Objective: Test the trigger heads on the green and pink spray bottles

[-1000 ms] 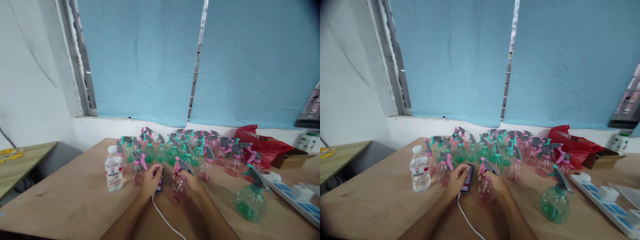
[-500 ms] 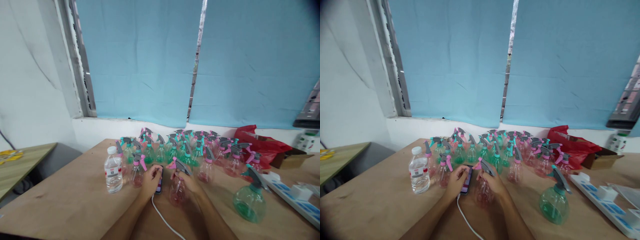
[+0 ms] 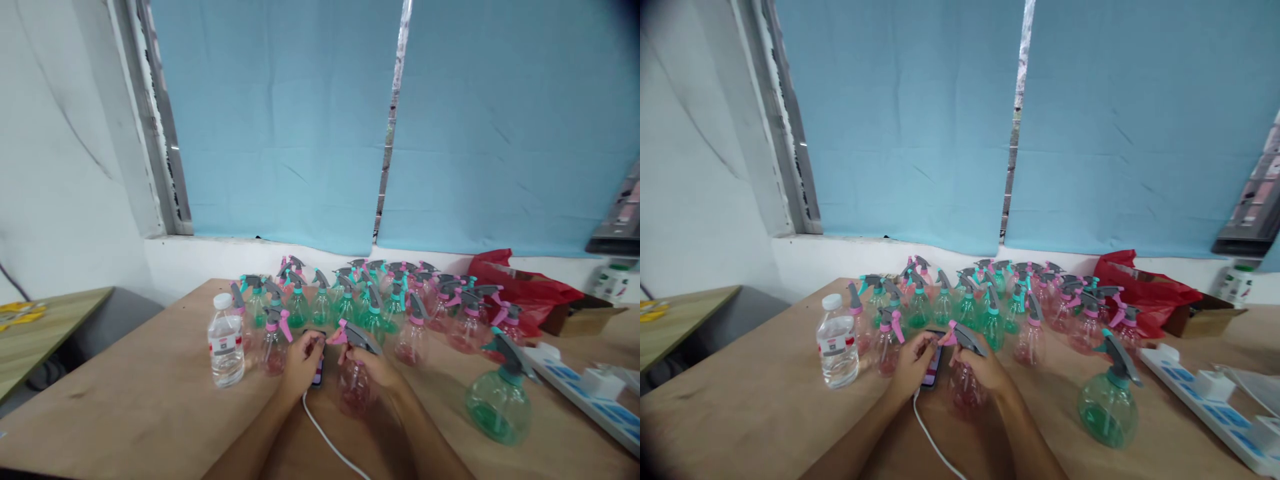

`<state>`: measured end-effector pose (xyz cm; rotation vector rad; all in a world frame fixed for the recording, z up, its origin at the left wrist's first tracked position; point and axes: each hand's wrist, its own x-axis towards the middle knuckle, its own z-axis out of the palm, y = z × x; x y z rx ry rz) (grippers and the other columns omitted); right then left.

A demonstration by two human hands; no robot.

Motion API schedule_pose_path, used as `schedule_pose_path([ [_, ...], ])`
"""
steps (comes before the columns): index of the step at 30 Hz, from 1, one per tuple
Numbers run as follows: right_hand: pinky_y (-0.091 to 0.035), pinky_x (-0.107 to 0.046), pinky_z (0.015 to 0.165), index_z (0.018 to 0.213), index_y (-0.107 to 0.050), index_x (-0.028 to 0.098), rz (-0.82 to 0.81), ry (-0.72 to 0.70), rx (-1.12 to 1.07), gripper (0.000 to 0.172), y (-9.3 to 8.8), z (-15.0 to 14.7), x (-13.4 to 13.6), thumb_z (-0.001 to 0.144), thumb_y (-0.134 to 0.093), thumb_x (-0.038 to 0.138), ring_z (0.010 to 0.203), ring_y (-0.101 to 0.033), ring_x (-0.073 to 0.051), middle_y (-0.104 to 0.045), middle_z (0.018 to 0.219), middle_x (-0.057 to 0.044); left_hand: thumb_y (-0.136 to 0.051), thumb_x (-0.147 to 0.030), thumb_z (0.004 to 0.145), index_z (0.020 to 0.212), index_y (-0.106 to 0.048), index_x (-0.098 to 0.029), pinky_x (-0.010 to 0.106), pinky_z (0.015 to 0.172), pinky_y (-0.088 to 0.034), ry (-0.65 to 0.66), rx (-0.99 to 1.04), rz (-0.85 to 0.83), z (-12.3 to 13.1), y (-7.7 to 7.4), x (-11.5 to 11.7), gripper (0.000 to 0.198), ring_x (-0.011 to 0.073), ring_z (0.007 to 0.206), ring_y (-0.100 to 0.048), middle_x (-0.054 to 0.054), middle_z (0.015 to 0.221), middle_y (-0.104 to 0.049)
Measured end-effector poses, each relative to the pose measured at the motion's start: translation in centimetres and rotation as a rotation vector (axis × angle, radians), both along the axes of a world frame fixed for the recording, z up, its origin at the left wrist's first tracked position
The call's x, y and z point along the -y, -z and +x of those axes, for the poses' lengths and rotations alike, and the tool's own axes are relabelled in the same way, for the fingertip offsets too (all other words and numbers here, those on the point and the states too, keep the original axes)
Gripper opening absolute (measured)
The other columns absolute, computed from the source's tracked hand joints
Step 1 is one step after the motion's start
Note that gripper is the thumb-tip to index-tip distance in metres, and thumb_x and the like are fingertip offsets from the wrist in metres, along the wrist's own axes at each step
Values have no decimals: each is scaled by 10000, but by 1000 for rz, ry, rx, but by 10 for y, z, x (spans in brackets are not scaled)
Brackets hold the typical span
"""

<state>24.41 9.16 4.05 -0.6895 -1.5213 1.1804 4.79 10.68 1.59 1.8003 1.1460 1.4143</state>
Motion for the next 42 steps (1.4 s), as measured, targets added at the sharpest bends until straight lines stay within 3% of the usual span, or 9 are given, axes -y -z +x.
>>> schedule_pose_path([
  [10,-467,-310,690,788,-672,217,-62,-21,-113,148,-7,-1,6,662,-595,223,647,-631,-175,-683,789,-12,-572,-538,930,929,-717,-206,232,552,-450,-23,-24,16,2,-4,3,362,136,565,-572,-27,605,-608],
  [15,-422,-285,630,765,-674,217,-34,43,-71,113,-5,0,3,705,-596,272,638,-615,-173,-642,670,5,-607,-503,918,860,-737,-201,220,551,-438,-57,-84,56,1,-2,2,334,124,566,-546,-35,600,-581],
  [20,-423,-274,613,845,-696,224,-2,61,-74,182,-5,-2,2,694,-603,264,606,-609,-166,-592,607,42,-636,-440,899,842,-746,-189,216,557,-410,-50,-78,60,1,1,-1,279,117,558,-532,-41,588,-570],
  [28,-473,-298,654,777,-680,210,-38,41,-126,116,-6,-3,6,690,-609,237,639,-647,-179,-679,776,-16,-649,-433,870,852,-754,-196,224,562,-420,-66,-70,46,2,1,0,260,124,566,-533,-43,589,-561],
  [30,-477,-296,646,818,-695,217,-15,118,-94,130,-1,-5,2,725,-624,273,650,-650,-185,-662,740,-3,-647,-426,873,865,-757,-197,223,567,-422,-66,-76,51,2,0,1,254,125,572,-540,-39,600,-567],
  [33,-495,-304,667,1010,-715,232,64,351,-26,230,8,-9,-8,819,-630,330,675,-626,-188,-664,745,6,-648,-445,874,866,-762,-203,218,565,-426,-65,-82,51,2,0,2,267,127,575,-548,-34,601,-567],
  [37,-508,-362,815,1307,-622,225,242,705,128,444,20,-12,-16,890,-648,375,851,-646,-233,-719,1021,-75,-645,-439,874,868,-760,-204,211,554,-425,-67,-95,53,2,-3,4,261,125,571,-541,-36,604,-559],
  [42,-475,-486,945,1292,-580,172,430,924,381,458,36,-22,-23,905,-640,408,1082,-595,-330,-643,1156,-156,-607,-374,914,917,-767,-222,215,555,-415,-22,-248,113,1,-8,13,221,124,557,-550,-37,610,-586],
])
